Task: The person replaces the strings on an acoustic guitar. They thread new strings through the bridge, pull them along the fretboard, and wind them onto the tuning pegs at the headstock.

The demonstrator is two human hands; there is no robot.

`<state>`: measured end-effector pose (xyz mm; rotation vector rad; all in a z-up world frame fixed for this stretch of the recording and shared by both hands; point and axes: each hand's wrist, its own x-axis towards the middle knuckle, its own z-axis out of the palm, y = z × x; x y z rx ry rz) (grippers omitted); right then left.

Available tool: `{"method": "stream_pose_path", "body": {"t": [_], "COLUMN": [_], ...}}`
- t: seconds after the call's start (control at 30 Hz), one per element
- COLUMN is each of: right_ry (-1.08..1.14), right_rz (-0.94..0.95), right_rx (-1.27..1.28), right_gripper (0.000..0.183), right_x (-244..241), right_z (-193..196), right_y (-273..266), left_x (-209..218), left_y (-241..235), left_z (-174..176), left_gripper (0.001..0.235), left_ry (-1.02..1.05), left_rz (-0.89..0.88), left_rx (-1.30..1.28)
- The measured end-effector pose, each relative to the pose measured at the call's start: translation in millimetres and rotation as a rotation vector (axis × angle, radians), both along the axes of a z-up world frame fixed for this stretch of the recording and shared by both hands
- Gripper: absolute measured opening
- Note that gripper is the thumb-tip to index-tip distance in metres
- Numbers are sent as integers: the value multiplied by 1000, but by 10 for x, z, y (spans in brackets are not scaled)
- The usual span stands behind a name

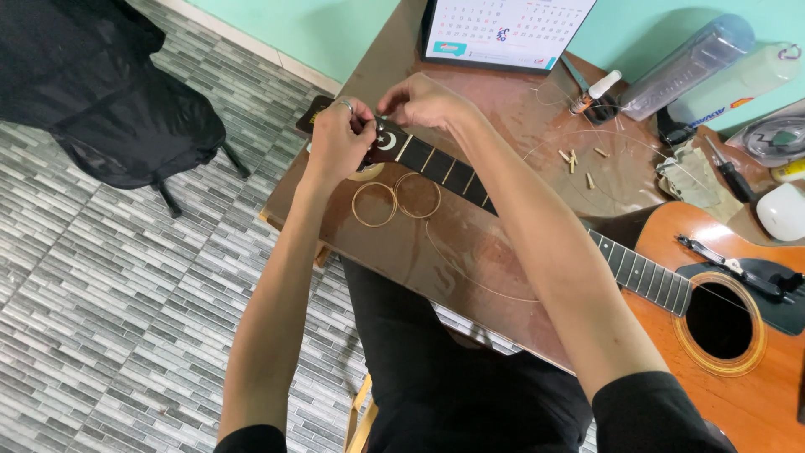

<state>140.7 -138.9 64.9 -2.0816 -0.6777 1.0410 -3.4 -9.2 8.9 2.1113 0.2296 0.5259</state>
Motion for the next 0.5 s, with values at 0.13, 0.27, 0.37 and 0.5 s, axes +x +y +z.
{"method": "stream_pose_path", "body": {"t": [0.13,0.27,0.37,0.5], "right_ry": [-131,-211,-92,-128], "right_rz": [109,157,40,117], "right_rx": [-81,-56,-8,-91], "right_gripper": [34,30,12,38], "right_x": [-13,-21,-51,-58], "right_z": [56,61,64,65], "right_y": [39,17,15,4], "left_x": [12,-12,-25,-13], "left_y": [15,-10,-22,-24], "left_z": [-31,13,52,79], "left_gripper": [9,8,9,9], "left_ry": [-58,-2,11,40], "left_rz": [-15,5,10,3], "left_rx": [13,-28,-14,-41]}}
